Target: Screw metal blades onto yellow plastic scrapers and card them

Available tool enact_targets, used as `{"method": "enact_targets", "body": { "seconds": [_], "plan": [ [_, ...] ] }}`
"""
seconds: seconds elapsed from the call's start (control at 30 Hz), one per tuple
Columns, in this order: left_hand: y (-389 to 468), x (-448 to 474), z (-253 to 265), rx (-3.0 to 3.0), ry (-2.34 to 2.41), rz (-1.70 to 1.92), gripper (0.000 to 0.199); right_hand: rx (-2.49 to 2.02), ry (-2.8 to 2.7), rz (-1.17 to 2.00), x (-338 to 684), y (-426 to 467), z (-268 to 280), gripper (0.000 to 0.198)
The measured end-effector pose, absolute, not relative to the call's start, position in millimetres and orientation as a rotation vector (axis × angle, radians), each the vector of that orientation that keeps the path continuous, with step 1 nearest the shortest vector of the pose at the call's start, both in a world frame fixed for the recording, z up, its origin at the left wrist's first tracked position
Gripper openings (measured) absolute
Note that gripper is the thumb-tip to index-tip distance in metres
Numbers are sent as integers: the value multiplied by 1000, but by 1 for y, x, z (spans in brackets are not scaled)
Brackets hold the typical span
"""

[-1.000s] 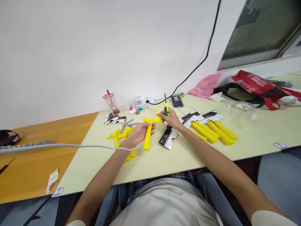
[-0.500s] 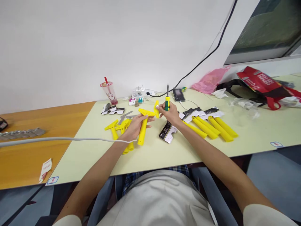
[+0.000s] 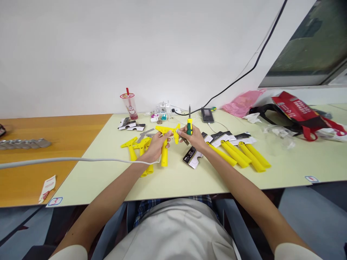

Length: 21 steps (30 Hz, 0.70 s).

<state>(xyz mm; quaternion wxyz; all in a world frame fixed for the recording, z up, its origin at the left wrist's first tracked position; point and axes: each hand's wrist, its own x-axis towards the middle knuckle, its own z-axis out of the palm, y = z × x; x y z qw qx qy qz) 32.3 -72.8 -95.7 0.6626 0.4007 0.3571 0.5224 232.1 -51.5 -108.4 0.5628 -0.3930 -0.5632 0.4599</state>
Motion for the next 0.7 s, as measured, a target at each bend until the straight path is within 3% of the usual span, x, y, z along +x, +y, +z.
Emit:
{"method": "enact_targets", "body": {
  "seconds": [0.47, 0.7],
  "plan": [
    [-74, 32, -98, 1085, 908, 1098, 46, -1034, -1534, 880, 234, -57, -107, 63],
    [-75, 32, -97, 1047, 921, 1117, 42, -1162, -1759, 514, 235, -58, -113, 50]
  ]
}}
